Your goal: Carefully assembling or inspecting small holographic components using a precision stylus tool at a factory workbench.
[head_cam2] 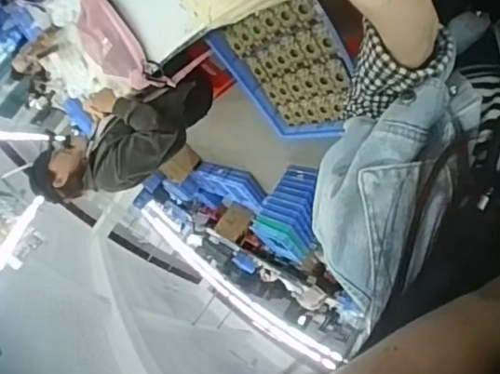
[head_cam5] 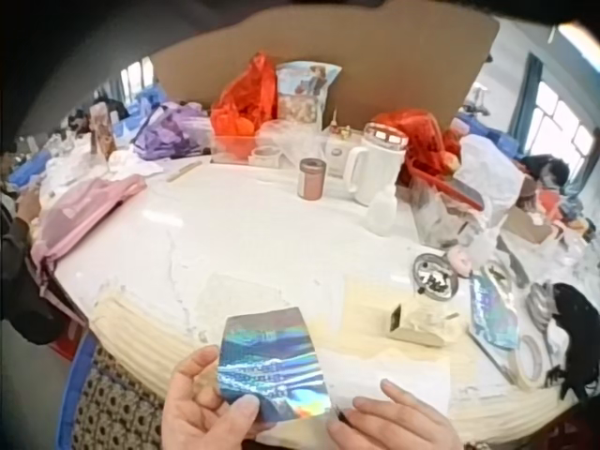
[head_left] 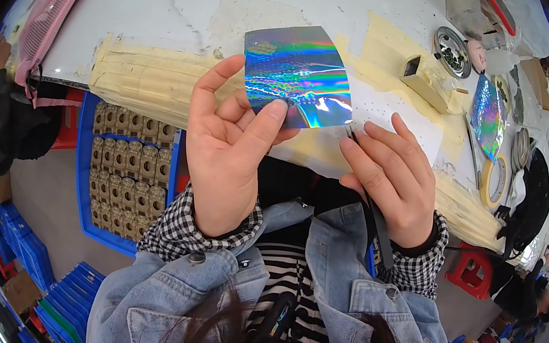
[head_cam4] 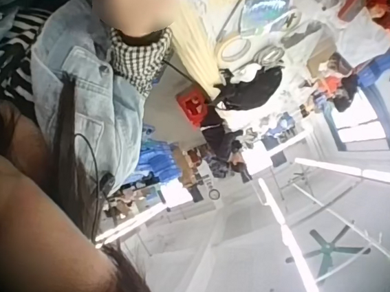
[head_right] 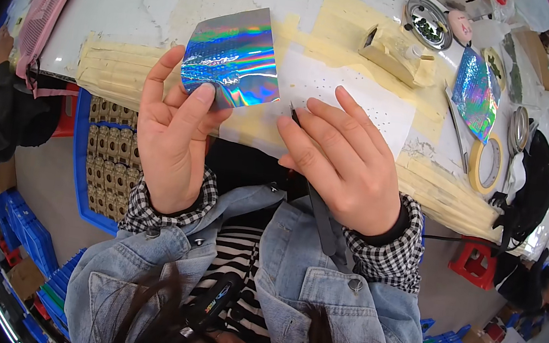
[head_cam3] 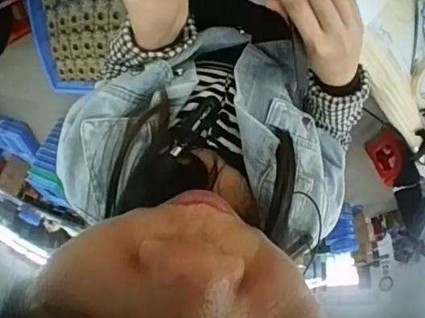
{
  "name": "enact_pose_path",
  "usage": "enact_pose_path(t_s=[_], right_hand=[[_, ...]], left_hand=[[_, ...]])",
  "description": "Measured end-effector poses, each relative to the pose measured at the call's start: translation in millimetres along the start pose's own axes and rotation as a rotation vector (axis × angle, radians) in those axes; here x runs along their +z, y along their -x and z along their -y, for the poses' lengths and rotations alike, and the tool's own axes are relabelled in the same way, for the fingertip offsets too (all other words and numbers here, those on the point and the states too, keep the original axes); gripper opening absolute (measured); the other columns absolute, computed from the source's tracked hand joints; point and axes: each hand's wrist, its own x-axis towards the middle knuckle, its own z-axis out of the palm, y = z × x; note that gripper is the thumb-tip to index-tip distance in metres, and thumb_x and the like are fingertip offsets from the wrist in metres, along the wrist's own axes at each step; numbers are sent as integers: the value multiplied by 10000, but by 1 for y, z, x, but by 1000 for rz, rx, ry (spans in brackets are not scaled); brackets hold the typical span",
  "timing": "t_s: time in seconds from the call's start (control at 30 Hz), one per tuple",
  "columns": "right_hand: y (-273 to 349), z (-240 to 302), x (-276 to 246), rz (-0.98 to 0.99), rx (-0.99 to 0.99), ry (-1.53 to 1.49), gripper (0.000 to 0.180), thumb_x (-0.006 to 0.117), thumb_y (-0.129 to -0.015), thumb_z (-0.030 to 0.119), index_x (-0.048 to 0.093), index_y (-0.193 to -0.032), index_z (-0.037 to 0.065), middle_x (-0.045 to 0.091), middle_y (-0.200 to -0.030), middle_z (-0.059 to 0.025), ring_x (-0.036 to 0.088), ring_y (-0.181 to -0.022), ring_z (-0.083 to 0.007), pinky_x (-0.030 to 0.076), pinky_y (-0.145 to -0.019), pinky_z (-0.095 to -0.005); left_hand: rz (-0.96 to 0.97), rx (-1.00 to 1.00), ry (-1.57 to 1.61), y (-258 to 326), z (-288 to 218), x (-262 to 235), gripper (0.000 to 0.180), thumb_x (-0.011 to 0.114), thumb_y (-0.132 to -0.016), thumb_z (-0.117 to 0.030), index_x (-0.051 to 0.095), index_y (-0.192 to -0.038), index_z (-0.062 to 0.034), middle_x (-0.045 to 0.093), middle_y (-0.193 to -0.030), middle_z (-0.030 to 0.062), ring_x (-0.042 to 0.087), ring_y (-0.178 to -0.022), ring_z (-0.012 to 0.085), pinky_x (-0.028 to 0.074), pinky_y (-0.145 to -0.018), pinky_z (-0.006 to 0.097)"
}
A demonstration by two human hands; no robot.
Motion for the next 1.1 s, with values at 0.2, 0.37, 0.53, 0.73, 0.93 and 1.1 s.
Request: enact_pose_path(t_s=[0.2, 0.37, 0.53, 0.73, 0.93, 1.1], right_hand=[[-5, 0, 1, 81, -9, -24, 321, 694, -763, 208, 634, -1027, 34, 648, -986, -119, 607, -1034, -273, 476, -972, -456], [-9, 0, -4, 162, 26, -81, 311, 680, -788, 239, 639, -1024, 41, 643, -1043, -121, 579, -1103, -293, 426, -1020, -512], [-3, -7, -12, 59, 56, -128, 287, 687, -795, 218, 640, -1009, 33, 656, -1016, -118, 591, -1068, -297, 418, -1017, -519], [18, -15, -18, -263, 156, -155, 325, 657, -858, 283, 652, -1027, 5, 679, -982, -121, 627, -1000, -314, 432, -989, -509], [56, -26, -40, -614, 280, 36, 470, 400, -1015, 321, 567, -1076, -113, 652, -996, -245, 631, -1014, -325, 438, -983, -479], [93, -39, -43, -810, 418, 144, 404, 400, -1026, 257, 556, -1116, -105, 649, -999, -218, 649, -946, -262, 484, -899, -358]], left_hand=[[0, 8, -9, 0, 1, 0, 540, 579, -883, 57, 322, -1352, -13, 612, -1062, 130, 646, -928, 163, 577, -781, 290], [6, 9, -15, 0, 1, -1, 538, 581, -883, 54, 323, -1351, -13, 611, -1061, 128, 647, -923, 164, 575, -783, 289], [10, 16, -26, 0, 3, -3, 533, 588, -884, 46, 327, -1345, -15, 611, -1062, 124, 641, -914, 157, 569, -785, 291], [17, 24, -114, 2, 3, -2, 495, 581, -912, -11, 350, -1350, -23, 608, -1124, 94, 618, -965, 134, 549, -812, 273], [24, 60, -91, 1, 5, -3, 510, 597, -893, 10, 340, -1333, -10, 605, -1084, 119, 623, -957, 154, 557, -814, 292], [39, 95, -107, 0, 8, -2, 476, 601, -900, -14, 372, -1317, -9, 606, -1095, 106, 612, -970, 138, 545, -828, 277]])
